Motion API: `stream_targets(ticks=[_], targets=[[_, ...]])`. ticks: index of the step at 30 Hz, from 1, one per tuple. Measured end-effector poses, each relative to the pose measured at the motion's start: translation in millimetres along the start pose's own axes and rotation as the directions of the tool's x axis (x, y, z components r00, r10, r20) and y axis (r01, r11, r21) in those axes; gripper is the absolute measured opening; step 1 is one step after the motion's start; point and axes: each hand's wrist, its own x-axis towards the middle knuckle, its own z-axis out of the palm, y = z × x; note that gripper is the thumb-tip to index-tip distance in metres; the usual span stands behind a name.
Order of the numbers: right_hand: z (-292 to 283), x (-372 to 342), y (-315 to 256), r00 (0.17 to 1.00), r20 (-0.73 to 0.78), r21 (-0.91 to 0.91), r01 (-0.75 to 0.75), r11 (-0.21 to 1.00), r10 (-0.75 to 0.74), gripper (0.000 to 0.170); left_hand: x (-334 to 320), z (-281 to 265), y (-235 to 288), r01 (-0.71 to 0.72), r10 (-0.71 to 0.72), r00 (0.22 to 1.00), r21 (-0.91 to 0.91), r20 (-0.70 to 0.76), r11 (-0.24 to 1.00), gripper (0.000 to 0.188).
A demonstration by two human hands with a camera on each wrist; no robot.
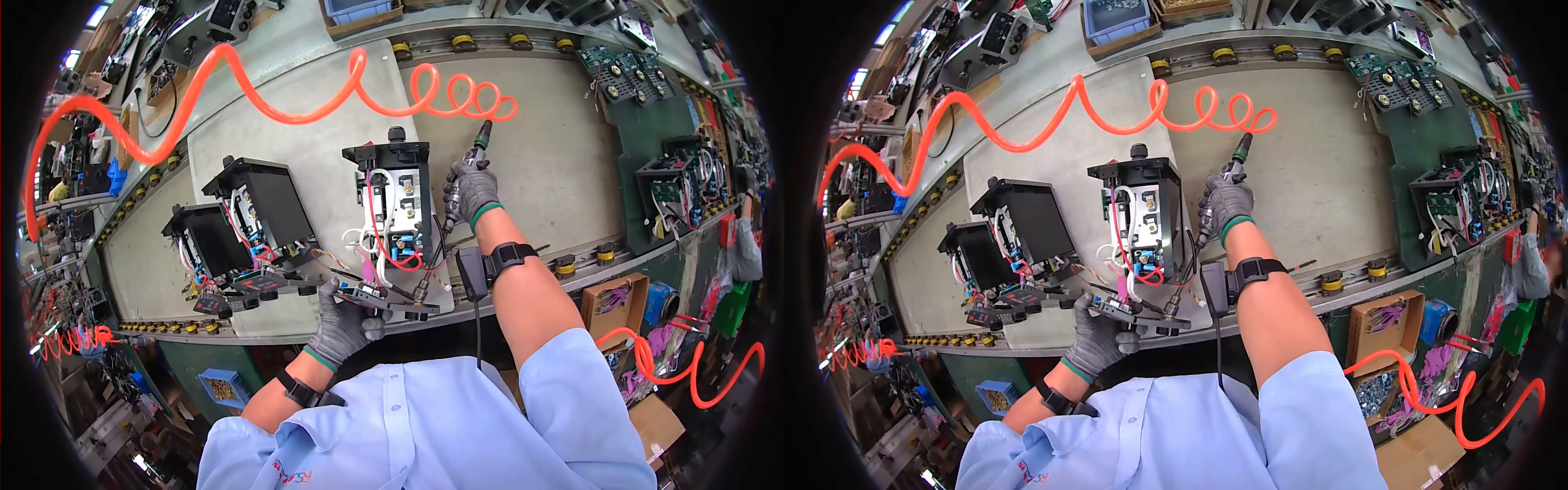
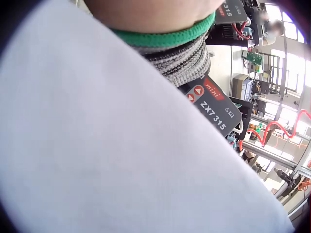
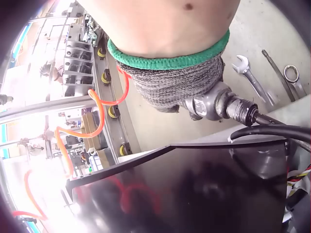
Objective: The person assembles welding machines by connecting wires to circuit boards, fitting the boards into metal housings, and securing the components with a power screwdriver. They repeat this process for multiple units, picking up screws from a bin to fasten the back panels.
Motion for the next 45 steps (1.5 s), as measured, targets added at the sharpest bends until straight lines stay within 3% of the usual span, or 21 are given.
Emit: stream_targets(ticks=[7, 14, 16, 26, 28, 31, 33, 34, 35, 37, 38, 40, 41, 42, 43, 44, 45], targets=[[5, 10, 9, 0.998, -0.056, -0.103, 0.006, 0.995, -0.011, 0.016, 0, 8, 4, 0.010, -0.009, 1.000, 0.062, -0.022, 0.998, 0.093], [6, 15, 15, 0.999, -0.001, -0.053, 0.043, 0.998, -0.043, 0.016, 2, 6, 5, -0.019, 0.026, 0.998, 0.143, -0.050, 0.990, 0.096], [8, 19, 14, 0.995, -0.072, -0.145, 0.054, 0.988, -0.065, 0.016, 3, 3, 5, -0.021, 0.027, 0.999, 0.143, -0.043, 0.989, 0.096], [-5, 12, 7, 0.999, -0.033, -0.065, 0.006, 0.998, -0.008, 0.012, 6, -9, 7, 0.013, -0.023, 0.996, 0.120, 0.081, 0.993, 0.101], [-12, 6, 2, 0.999, 0.031, -0.034, -0.026, 0.999, 0.027, 0.018, 4, -9, 11, 0.037, -0.048, 0.995, 0.120, 0.084, 0.992, 0.102], [-22, 9, -4, 0.990, -0.002, -0.040, 0.144, 0.989, -0.144, 0.029, -4, -3, 20, 0.039, -0.065, 0.988, 0.176, 0.140, 0.984, 0.106], [-25, -11, -29, 0.966, -0.006, -0.029, 0.257, 0.966, -0.258, 0.035, -15, 15, 17, -0.023, 0.059, 0.993, 0.323, -0.102, 0.946, 0.108], [-23, -39, -50, 0.943, 0.034, -0.084, 0.333, 0.939, -0.331, 0.035, -17, 3, 21, 0.040, -0.012, 0.997, 0.371, -0.078, 0.928, 0.110], [-20, -68, -72, 0.911, 0.076, -0.135, 0.411, 0.901, -0.404, 0.035, -29, 2, 22, 0.016, 0.005, 0.999, 0.380, -0.054, 0.925, 0.110], [-14, -121, -105, 0.874, 0.177, -0.181, 0.480, 0.858, -0.452, 0.035, -59, 4, 20, 0.051, 0.084, 0.963, 0.476, -0.258, 0.878, 0.097], [-10, -149, -118, 0.844, 0.266, -0.224, 0.525, 0.821, -0.466, 0.034, -76, 5, 24, 0.030, 0.098, 0.965, 0.477, -0.241, 0.878, 0.097], [12, -214, -133, 0.820, 0.360, -0.164, 0.525, 0.835, -0.445, 0.033, -115, 11, 31, -0.158, 0.322, 0.946, 0.831, -0.027, 0.534, 0.073], [25, -243, -135, 0.798, 0.446, -0.111, 0.499, 0.860, -0.406, 0.032, -131, 25, 32, -0.176, 0.340, 0.940, 0.827, -0.020, 0.534, 0.073], [38, -268, -135, 0.778, 0.524, -0.139, 0.480, 0.866, -0.347, 0.033, -146, 48, 38, -0.342, 0.408, 0.897, 0.854, 0.172, 0.392, 0.064], [54, -289, -133, 0.744, 0.604, -0.169, 0.469, 0.867, -0.285, 0.036, -162, 71, 43, -0.497, 0.454, 0.815, 0.838, 0.361, 0.225, 0.054], [72, -305, -129, 0.685, 0.697, -0.153, 0.433, 0.889, -0.214, 0.037, -174, 93, 43, -0.573, 0.535, 0.722, 0.813, 0.439, 0.106, 0.053], [95, -322, -116, 0.642, 0.722, -0.096, 0.463, 0.881, -0.259, 0.035, -184, 115, 44, -0.628, 0.601, 0.614, 0.778, 0.512, -0.022, 0.052]])
